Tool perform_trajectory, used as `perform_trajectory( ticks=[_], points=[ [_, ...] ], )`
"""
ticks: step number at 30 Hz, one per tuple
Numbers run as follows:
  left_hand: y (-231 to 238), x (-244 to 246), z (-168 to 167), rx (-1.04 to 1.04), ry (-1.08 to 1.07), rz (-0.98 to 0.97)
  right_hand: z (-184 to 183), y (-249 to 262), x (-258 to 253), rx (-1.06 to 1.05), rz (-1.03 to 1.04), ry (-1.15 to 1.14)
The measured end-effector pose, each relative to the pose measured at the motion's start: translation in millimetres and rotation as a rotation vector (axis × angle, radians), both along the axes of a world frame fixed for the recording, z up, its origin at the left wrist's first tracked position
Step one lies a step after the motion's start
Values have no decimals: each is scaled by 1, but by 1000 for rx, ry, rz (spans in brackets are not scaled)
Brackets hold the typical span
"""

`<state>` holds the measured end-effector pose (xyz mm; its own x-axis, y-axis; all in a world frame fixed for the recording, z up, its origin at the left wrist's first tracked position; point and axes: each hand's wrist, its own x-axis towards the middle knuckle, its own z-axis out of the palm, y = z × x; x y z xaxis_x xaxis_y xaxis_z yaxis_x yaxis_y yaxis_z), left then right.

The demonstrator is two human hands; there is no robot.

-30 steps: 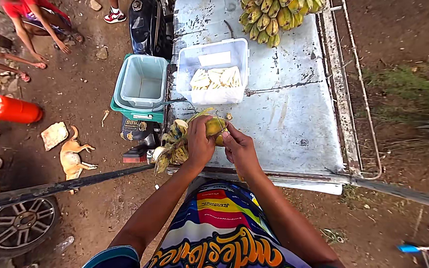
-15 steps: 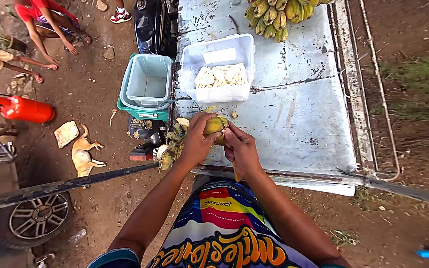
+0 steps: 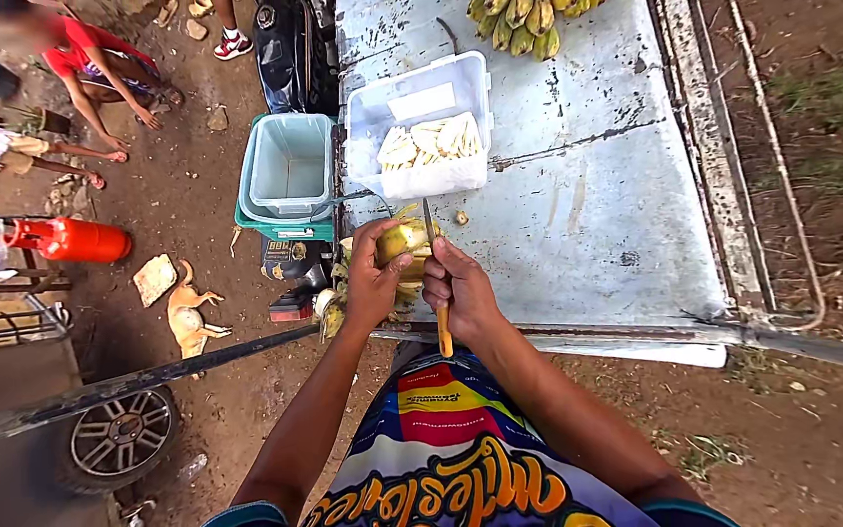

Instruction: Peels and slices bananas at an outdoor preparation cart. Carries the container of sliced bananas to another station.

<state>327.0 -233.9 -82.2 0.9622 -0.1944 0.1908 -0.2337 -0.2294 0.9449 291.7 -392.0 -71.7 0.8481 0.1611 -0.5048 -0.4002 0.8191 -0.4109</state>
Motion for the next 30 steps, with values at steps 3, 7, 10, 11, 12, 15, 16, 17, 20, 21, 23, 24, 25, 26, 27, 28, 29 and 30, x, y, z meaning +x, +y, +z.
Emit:
perform_trajectory(
  ticks=[3,7,10,11,12,15,16,17,20,21,23,24,25,26,27,28,29,30],
  points=[
    [4,2,-1,-73,11,-4,-2,1,3,33,10,33],
    [8,4,0,-159,47,-27,4,8,4,33,-2,32],
    [14,8,0,-206,57,-40,8,15,0,50,50,-85],
    [15,9,0,-215,60,-38,7,18,-1,74,73,-121],
    [15,10,0,-225,64,-33,6,21,-2,98,98,-146],
    [15,10,1,-241,63,-20,1,30,-4,137,124,-168],
    [15,11,1,-245,62,-19,0,32,-3,138,114,-148],
    [14,10,1,-244,61,-17,-1,34,-3,138,107,-128],
    [16,10,0,-246,74,-14,-4,37,-1,142,108,-108],
    [17,10,0,-250,80,-15,-5,38,0,144,115,-107],
    [19,11,0,-257,87,-26,-7,39,1,150,123,-106],
    [20,11,0,-258,89,-33,-8,40,1,145,118,-99],
    [20,11,1,-260,91,-42,-9,42,1,133,107,-87],
    [20,11,1,-261,89,-48,-10,43,1,112,90,-68],
    [19,11,1,-264,87,-48,-9,45,2,87,73,-48],
    [19,11,0,-269,81,-46,-8,46,2,64,56,-32],
    [18,11,-1,-271,74,-42,-7,48,2,44,38,-21],
    [18,10,-2,-275,70,-36,-6,49,2,27,23,-16]
  ],
)
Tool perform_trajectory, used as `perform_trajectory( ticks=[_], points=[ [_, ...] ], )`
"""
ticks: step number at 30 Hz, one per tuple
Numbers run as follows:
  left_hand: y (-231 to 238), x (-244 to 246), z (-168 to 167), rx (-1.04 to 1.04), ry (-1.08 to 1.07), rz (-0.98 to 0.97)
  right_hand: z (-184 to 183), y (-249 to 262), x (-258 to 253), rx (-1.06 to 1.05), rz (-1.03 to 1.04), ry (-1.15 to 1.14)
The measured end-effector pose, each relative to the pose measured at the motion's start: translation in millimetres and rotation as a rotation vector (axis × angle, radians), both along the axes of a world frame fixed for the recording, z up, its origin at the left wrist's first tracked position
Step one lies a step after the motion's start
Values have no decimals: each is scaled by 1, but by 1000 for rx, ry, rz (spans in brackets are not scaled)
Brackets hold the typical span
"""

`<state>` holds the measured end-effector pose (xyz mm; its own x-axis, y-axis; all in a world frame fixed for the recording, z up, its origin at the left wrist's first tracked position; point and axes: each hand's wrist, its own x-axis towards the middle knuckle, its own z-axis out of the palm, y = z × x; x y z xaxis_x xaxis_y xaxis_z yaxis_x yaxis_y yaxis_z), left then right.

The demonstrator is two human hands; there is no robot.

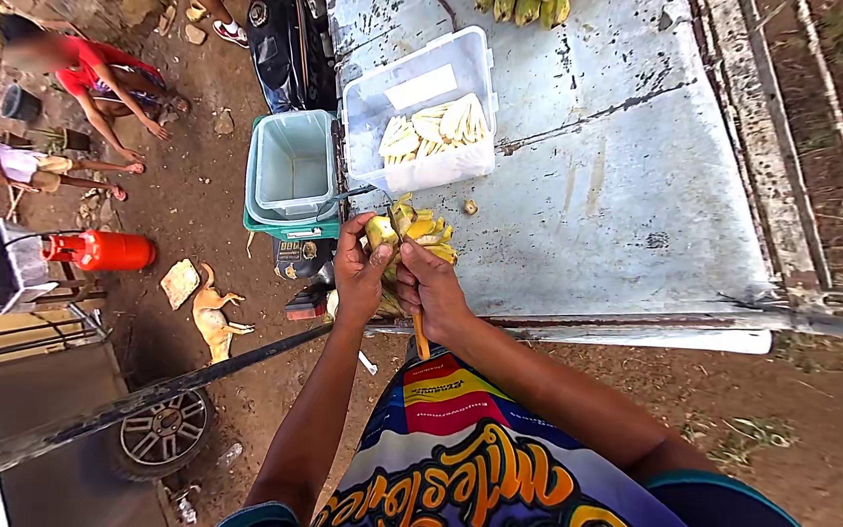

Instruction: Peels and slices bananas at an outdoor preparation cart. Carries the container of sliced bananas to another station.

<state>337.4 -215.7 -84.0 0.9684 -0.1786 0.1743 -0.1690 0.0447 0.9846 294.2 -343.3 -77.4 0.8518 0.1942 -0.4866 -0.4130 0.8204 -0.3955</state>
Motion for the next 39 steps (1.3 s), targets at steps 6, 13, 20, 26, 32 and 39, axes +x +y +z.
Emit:
perform_trajectory(
  ticks=[6,13,20,26,32,39],
  points=[
    [6,1,-2,-116,13,23,5,-2,5,-52,-18,49],
    [20,4,-5,-274,75,-2,13,-2,4,-31,-68,174],
    [40,14,-5,-232,137,-62,16,-15,0,-80,-45,249],
    [45,62,61,561,107,-566,7,-30,-3,-494,5,-124],
    [27,95,78,658,37,-910,3,-39,-11,-818,-112,-365],
    [0,106,77,797,80,-1012,-7,-43,-10,-721,125,-317]
  ],
)
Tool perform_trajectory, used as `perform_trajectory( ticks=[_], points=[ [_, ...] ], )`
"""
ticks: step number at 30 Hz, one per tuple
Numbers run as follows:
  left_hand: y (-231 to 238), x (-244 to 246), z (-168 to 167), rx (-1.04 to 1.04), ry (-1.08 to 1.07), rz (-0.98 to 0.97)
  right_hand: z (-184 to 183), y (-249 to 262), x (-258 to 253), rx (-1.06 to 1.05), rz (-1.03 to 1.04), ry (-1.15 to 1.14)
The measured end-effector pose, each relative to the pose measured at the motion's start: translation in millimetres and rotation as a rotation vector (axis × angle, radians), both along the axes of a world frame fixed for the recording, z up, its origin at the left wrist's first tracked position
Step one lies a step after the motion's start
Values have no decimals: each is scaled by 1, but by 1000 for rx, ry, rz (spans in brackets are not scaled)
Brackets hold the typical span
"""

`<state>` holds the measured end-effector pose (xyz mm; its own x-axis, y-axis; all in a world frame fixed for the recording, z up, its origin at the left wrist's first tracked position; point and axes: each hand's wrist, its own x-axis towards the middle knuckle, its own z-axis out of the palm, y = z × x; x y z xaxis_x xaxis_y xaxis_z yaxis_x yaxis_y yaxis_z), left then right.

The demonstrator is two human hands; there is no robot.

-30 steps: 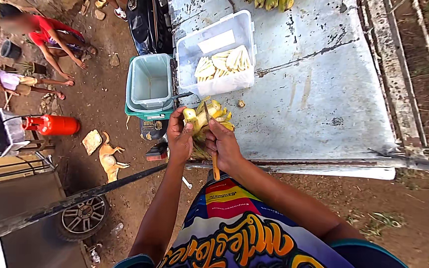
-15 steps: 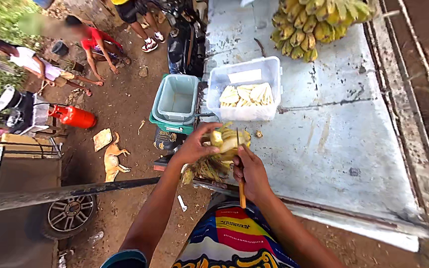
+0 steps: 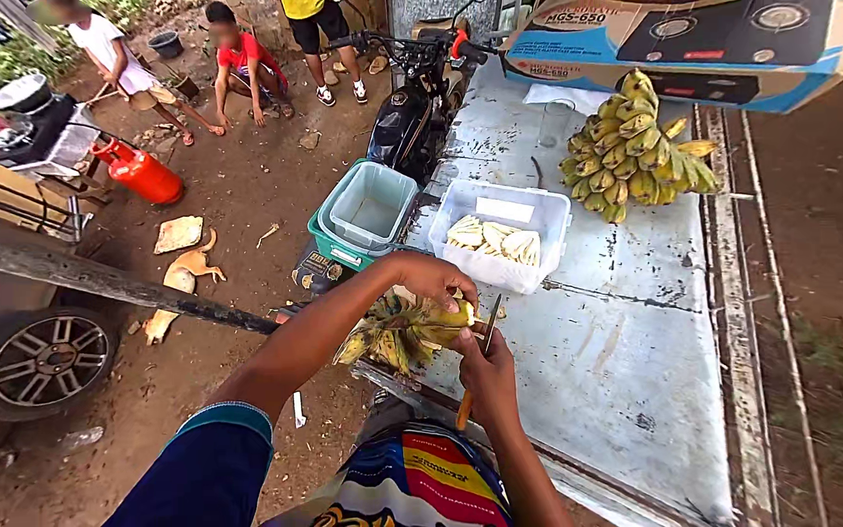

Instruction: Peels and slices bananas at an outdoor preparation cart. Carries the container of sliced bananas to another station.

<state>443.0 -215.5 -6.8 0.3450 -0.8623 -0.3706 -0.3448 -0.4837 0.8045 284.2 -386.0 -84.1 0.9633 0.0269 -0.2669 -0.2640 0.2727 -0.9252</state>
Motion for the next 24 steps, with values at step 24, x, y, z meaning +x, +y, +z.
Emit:
perform_trajectory(
  ticks=[24],
  points=[
    [31,-2,-58,-380,315,753,5,5,39,-141,11,119]
  ],
)
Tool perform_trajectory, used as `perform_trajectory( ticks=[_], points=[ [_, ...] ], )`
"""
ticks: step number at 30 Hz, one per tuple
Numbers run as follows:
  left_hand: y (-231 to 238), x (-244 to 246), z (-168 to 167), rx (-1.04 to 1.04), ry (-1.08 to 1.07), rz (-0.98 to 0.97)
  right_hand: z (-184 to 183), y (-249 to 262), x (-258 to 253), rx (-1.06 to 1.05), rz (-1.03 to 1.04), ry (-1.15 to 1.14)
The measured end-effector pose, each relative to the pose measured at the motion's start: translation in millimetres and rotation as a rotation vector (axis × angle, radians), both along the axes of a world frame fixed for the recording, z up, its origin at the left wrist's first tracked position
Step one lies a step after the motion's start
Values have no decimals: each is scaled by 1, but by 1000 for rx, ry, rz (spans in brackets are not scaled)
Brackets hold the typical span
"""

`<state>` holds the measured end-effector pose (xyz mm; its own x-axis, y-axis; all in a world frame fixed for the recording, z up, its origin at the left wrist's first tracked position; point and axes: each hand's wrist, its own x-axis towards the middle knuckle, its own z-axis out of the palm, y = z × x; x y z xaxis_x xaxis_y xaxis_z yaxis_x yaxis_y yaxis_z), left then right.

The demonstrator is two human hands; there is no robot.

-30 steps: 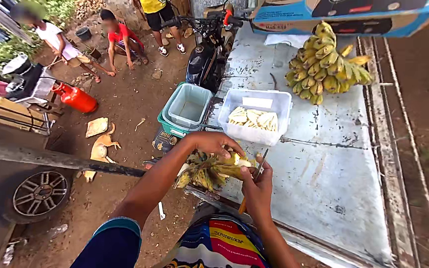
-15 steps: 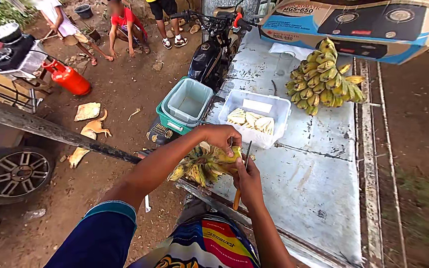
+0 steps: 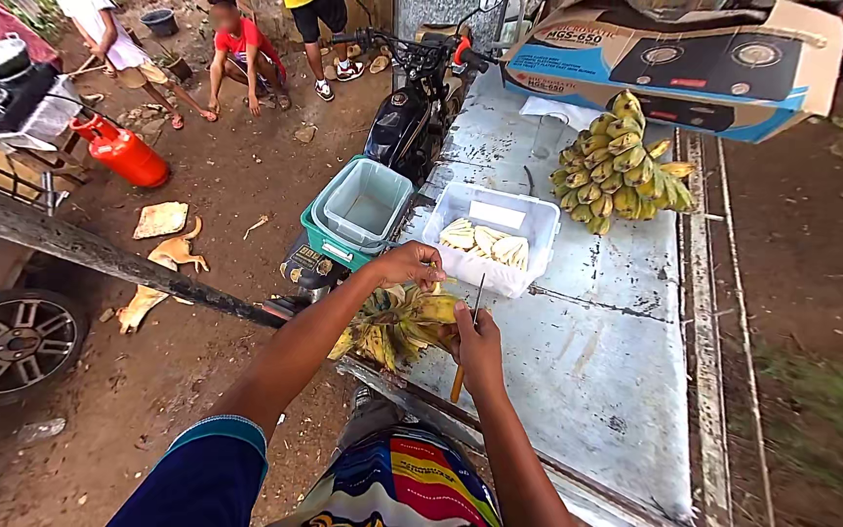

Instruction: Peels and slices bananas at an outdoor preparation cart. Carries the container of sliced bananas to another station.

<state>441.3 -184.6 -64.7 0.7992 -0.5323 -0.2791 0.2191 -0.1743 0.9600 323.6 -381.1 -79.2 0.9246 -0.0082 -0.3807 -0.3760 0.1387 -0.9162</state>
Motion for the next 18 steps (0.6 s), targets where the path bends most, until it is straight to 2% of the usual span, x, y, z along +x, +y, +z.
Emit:
perform_trajectory(
  ticks=[5,7,9,11,12,15,16,18],
  points=[
    [7,-21,-13,-43,153,443,-7,3,-20,7,-43,-83],
    [14,-23,-27,36,134,528,-8,5,-27,-1,-52,-127],
    [20,-23,-38,303,-46,460,-6,6,-27,-4,-39,-148],
    [16,-30,-20,601,-300,283,0,6,-21,-17,-1,-147],
    [11,-37,-5,666,-412,193,3,5,-17,-26,19,-143],
    [-5,-57,28,509,-555,-87,6,3,-7,-32,79,-157],
    [-10,-62,34,478,-576,-136,6,2,-4,-32,91,-164],
    [-16,-66,37,499,-641,-103,7,2,-1,-10,96,-162]
  ],
)
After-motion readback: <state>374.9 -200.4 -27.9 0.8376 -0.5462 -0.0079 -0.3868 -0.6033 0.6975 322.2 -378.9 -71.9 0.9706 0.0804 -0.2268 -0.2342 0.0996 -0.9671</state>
